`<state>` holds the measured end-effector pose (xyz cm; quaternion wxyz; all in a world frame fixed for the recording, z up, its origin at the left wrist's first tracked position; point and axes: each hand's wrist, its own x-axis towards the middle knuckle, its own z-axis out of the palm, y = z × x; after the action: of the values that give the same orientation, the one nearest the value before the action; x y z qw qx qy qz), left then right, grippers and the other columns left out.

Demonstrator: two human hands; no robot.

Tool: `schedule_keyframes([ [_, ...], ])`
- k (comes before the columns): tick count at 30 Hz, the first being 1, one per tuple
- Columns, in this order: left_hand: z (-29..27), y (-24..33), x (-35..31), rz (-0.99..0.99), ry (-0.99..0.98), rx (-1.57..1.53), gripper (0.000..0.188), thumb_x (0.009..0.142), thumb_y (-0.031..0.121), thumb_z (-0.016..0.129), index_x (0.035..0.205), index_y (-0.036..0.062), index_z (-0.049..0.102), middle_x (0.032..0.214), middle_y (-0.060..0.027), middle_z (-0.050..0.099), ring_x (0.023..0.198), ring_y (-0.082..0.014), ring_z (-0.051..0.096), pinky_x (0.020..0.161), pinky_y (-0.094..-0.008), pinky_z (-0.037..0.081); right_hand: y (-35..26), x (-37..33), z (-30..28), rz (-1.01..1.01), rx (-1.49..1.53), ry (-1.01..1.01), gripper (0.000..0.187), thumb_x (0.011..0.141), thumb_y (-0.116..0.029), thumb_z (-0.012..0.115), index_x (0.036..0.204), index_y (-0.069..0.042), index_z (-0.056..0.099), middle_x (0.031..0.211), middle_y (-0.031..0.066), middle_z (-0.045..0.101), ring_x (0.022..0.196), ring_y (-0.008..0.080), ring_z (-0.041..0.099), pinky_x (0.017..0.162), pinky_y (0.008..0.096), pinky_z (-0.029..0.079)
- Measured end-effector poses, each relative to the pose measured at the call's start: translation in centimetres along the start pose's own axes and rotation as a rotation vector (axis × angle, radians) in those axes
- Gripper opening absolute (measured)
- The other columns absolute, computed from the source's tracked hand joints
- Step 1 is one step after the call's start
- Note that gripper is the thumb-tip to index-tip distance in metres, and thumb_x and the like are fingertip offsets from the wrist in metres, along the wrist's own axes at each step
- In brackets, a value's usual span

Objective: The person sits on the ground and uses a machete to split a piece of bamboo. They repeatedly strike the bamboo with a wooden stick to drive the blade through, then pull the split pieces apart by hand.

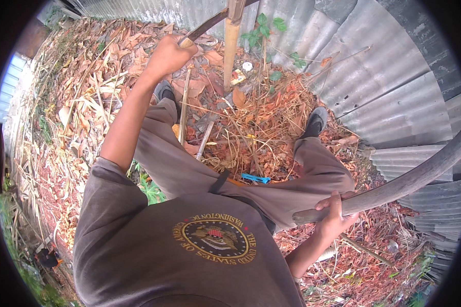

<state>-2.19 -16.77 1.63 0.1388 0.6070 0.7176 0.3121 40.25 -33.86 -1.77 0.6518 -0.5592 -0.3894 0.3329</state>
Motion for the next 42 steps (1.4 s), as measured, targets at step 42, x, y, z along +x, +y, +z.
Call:
schedule_keyframes([
  [42,6.3,-3.8,10.3,0.049,-0.138,0.303,0.041,0.071,0.029,0.064,0.096,-0.0031,0.07,0.095,-0.0251,0.069,0.09,-0.0394,0.068,0.083,-0.0418,0.054,-2.0,12.2,14.4,0.157,-0.773,-0.675,0.012,0.083,-0.006,0.063,0.086,-0.001,0.052,0.054,0.0027,0.05,0.043,0.0107,0.048,0.039,0.0259,0.038],
])
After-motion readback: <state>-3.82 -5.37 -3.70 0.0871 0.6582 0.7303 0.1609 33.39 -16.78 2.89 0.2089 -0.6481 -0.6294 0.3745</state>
